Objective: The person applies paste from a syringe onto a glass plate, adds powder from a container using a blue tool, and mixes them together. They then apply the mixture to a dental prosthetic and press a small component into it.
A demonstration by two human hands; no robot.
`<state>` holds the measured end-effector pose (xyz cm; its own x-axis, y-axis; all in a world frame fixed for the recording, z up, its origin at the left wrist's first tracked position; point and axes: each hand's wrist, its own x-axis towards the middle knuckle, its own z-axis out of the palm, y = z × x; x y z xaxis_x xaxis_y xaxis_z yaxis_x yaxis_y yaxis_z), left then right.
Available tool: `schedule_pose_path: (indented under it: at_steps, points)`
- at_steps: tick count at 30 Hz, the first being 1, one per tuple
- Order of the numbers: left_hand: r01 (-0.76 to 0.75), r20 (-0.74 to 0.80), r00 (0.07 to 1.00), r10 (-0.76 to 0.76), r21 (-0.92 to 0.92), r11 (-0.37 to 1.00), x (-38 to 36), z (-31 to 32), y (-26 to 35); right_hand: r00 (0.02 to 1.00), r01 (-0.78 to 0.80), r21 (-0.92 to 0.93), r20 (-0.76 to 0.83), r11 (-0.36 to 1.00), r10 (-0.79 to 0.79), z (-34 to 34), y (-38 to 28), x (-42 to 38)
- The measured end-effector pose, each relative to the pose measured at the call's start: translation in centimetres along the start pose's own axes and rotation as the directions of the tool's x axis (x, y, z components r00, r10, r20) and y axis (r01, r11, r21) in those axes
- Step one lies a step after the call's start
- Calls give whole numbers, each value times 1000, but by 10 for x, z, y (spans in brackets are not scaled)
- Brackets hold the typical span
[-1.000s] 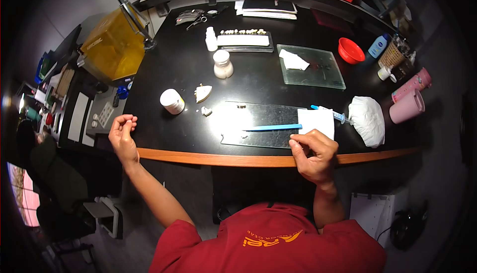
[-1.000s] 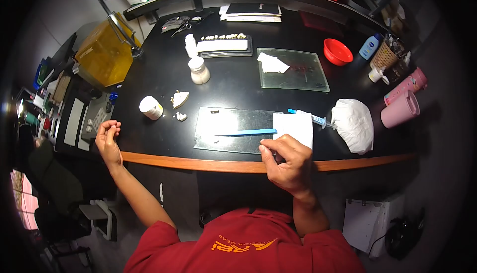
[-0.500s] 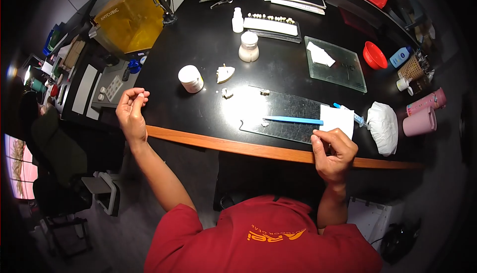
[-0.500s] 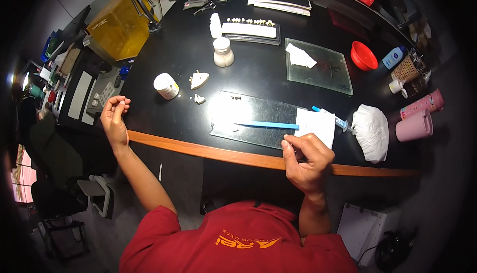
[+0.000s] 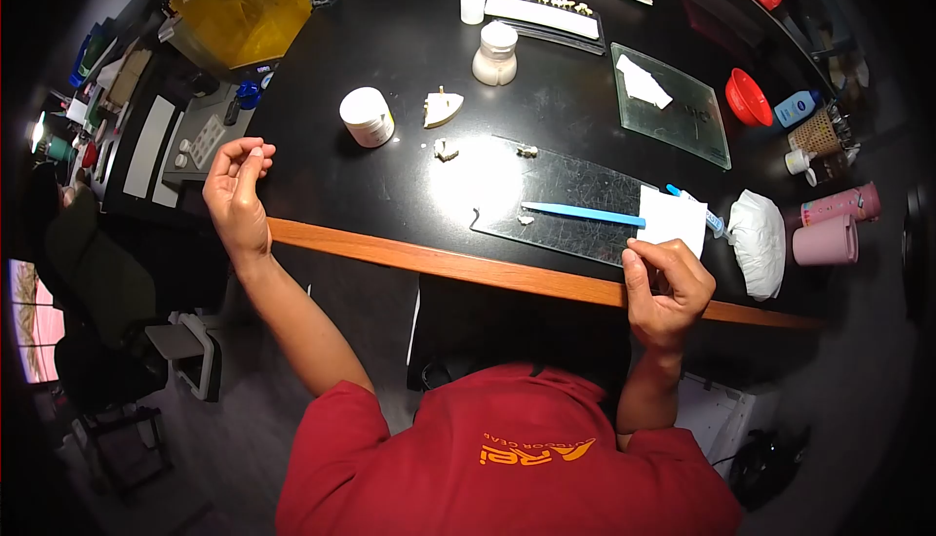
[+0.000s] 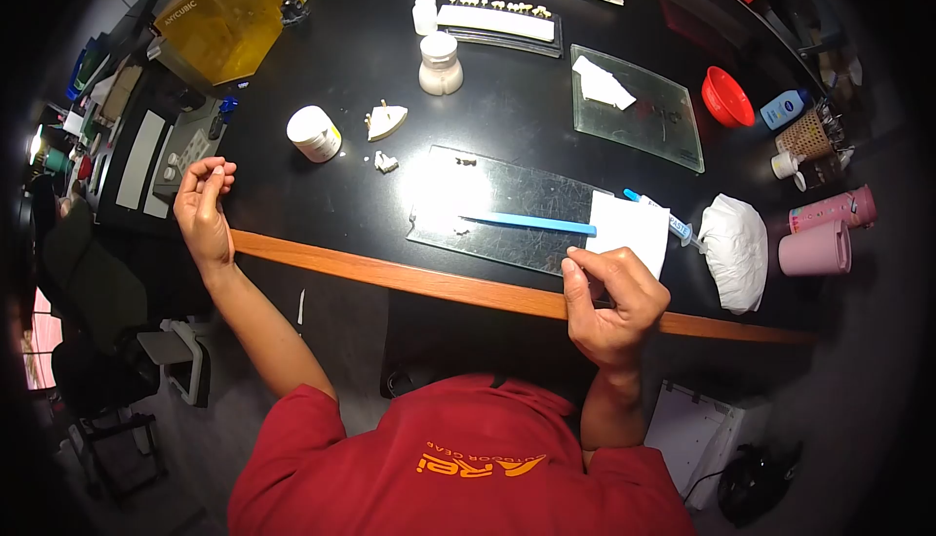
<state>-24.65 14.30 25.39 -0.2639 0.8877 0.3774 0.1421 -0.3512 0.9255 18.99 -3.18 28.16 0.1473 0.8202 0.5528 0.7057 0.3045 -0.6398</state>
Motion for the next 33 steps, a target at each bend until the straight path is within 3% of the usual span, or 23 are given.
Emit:
schedule_pose_path:
  at_steps: [33]
  points:
    - [-6, 13, 1000, 6, 1, 1000, -1, 1, 0, 1000, 4, -20, 8, 1000, -4, -1, -3, 1]
